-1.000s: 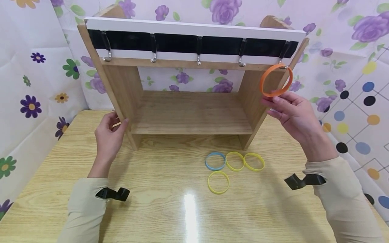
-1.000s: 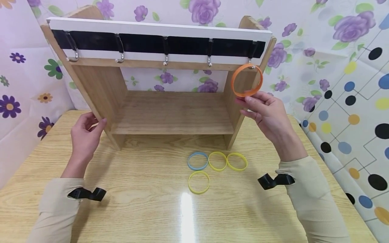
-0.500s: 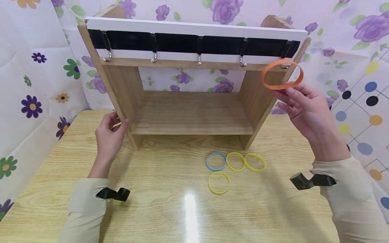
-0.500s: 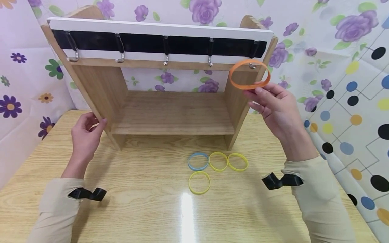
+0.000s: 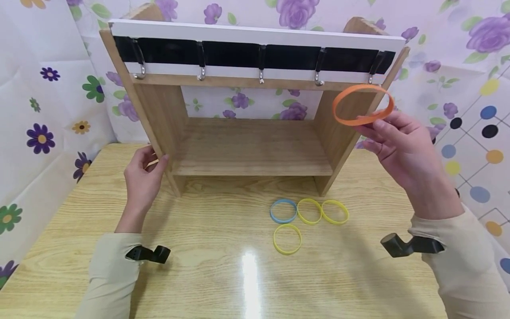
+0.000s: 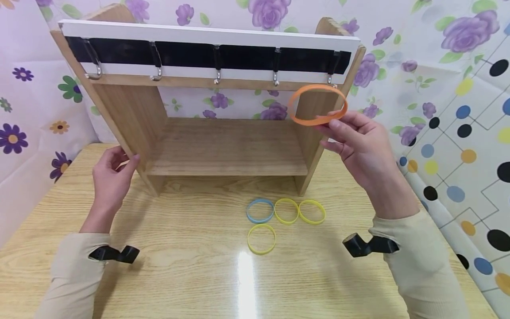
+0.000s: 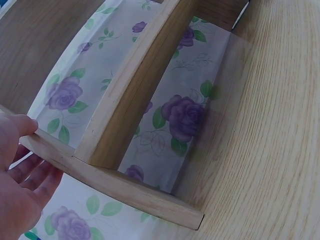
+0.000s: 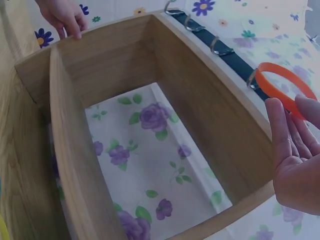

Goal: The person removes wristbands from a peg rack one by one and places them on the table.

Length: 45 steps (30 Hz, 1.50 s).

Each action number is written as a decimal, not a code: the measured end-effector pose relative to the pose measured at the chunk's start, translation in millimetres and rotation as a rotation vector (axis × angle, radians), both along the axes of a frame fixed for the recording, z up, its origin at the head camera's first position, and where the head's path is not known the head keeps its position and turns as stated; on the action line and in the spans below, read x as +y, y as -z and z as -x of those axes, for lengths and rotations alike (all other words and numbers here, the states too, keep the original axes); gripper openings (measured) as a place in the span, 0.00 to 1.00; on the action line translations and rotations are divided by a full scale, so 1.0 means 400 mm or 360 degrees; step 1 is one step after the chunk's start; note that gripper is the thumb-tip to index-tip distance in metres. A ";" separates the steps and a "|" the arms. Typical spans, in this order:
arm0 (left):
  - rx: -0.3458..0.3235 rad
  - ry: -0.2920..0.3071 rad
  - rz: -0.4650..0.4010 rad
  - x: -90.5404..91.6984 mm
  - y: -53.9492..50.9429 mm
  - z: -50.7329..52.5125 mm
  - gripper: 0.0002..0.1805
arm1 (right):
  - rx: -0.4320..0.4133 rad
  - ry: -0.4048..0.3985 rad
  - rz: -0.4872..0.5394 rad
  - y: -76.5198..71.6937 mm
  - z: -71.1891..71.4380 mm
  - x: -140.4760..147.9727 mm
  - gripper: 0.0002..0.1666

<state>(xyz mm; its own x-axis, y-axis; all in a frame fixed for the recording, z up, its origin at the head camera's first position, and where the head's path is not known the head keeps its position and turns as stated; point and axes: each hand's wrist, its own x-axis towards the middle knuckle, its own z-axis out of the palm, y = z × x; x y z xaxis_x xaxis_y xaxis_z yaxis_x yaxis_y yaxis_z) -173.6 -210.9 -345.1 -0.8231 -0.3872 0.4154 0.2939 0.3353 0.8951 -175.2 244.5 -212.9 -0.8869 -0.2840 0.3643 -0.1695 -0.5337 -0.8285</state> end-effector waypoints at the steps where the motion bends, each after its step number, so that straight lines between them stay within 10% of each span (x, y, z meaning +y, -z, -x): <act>1: -0.0013 -0.0003 0.0001 0.000 0.000 0.000 0.20 | 0.0017 0.0029 -0.0039 0.004 -0.003 -0.003 0.12; 45: -0.0084 0.0002 0.0001 0.000 -0.003 -0.002 0.21 | -0.0453 -0.0160 -0.1031 0.349 -0.031 0.045 0.12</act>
<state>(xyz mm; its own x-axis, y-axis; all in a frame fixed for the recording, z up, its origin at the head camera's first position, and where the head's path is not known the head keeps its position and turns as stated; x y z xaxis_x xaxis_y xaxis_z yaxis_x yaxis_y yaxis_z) -172.6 -210.8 -344.1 -0.8446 -0.3858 0.3713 0.2465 0.3355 0.9092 -162.9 262.5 -352.5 -0.8806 -0.4503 -0.1474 0.1250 0.0794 -0.9890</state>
